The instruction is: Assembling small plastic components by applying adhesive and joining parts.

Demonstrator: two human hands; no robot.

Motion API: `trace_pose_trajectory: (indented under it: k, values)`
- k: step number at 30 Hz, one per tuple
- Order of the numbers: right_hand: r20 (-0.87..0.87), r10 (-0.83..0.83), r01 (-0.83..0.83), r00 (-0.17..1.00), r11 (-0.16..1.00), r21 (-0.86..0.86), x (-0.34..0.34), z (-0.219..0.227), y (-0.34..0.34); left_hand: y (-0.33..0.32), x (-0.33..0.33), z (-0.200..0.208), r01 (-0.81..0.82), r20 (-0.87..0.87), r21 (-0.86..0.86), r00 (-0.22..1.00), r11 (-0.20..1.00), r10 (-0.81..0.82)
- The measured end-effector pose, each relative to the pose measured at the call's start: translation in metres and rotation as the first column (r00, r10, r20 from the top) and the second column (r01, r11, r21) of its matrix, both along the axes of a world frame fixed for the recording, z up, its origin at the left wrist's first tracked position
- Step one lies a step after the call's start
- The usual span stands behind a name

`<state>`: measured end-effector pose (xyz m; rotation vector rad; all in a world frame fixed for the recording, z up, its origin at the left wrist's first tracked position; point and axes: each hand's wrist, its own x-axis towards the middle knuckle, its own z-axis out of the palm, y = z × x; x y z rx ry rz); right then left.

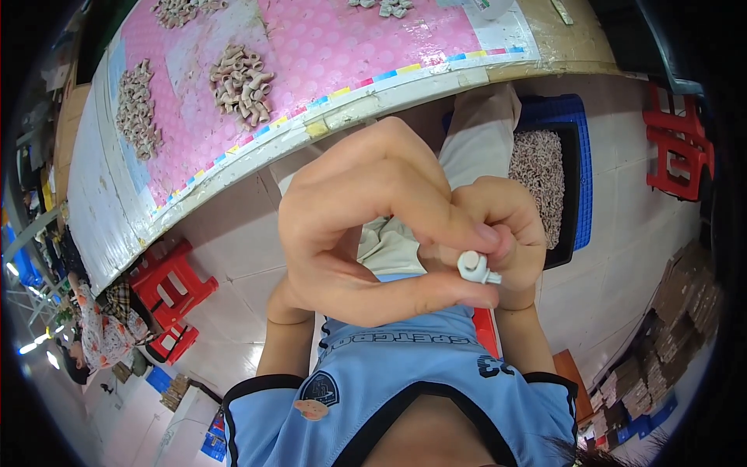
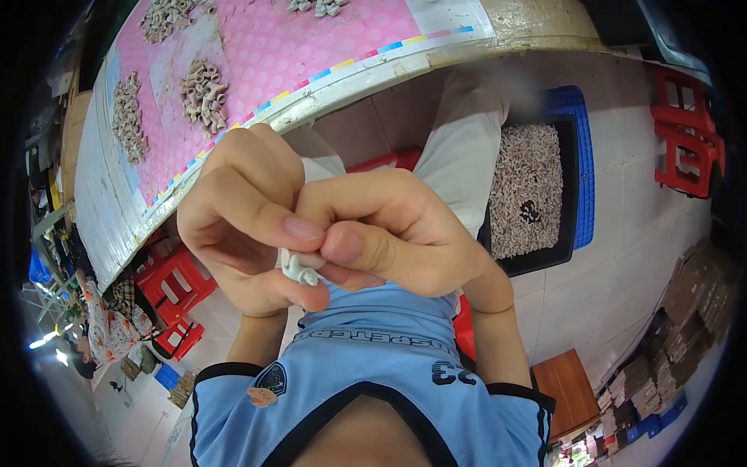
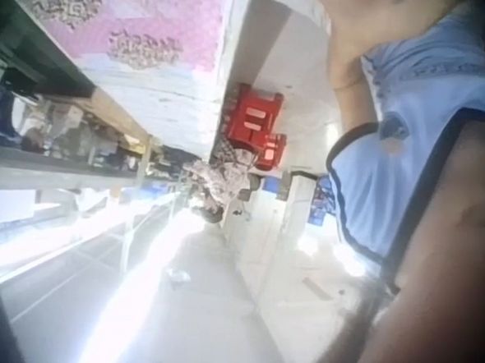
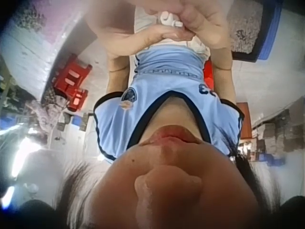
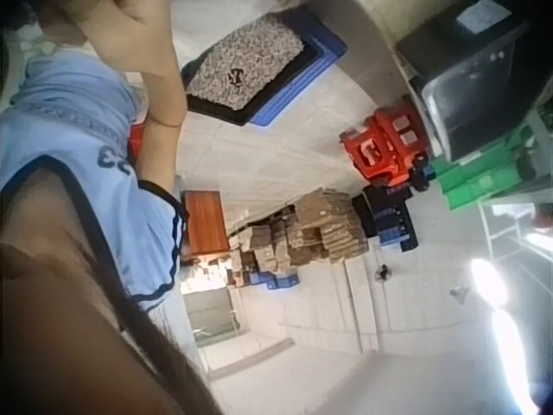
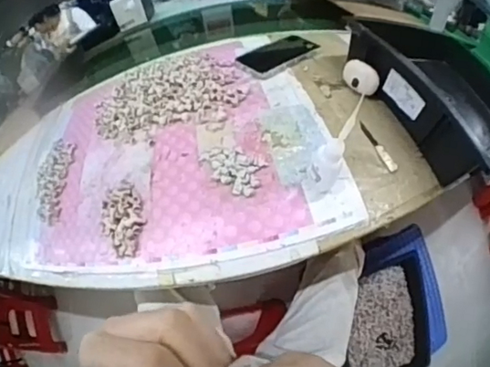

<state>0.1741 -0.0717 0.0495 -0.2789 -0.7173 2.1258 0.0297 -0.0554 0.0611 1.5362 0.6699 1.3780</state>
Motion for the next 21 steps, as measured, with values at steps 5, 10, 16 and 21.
trace_pose_trajectory:
  k: [5, 10, 16, 21]
  values:
    - [0.08, -0.035, 0.03, 0.996, 0.998, 0.058, -0.003, -0.003, 0.002, 0.001, -0.004, 0.004, -0.014, -0.079, 0.06, 0.997, 0.998, 0.019]
    - [0.164, -0.08, 0.069, 0.983, 0.995, 0.067, -0.003, -0.018, 0.011, 0.003, -0.004, 0.005, -0.088, -0.191, 0.168, 0.974, 0.982, 0.12]
    - [0.244, -0.134, 0.112, 0.96, 0.989, 0.1, 0.0, -0.023, 0.015, 0.0, -0.001, 0.005, -0.155, -0.231, 0.176, 0.954, 0.972, 0.194]
    - [0.276, -0.168, 0.143, 0.946, 0.984, 0.107, -0.001, -0.026, 0.014, -0.001, -0.002, 0.003, -0.181, -0.248, 0.175, 0.943, 0.968, 0.221]
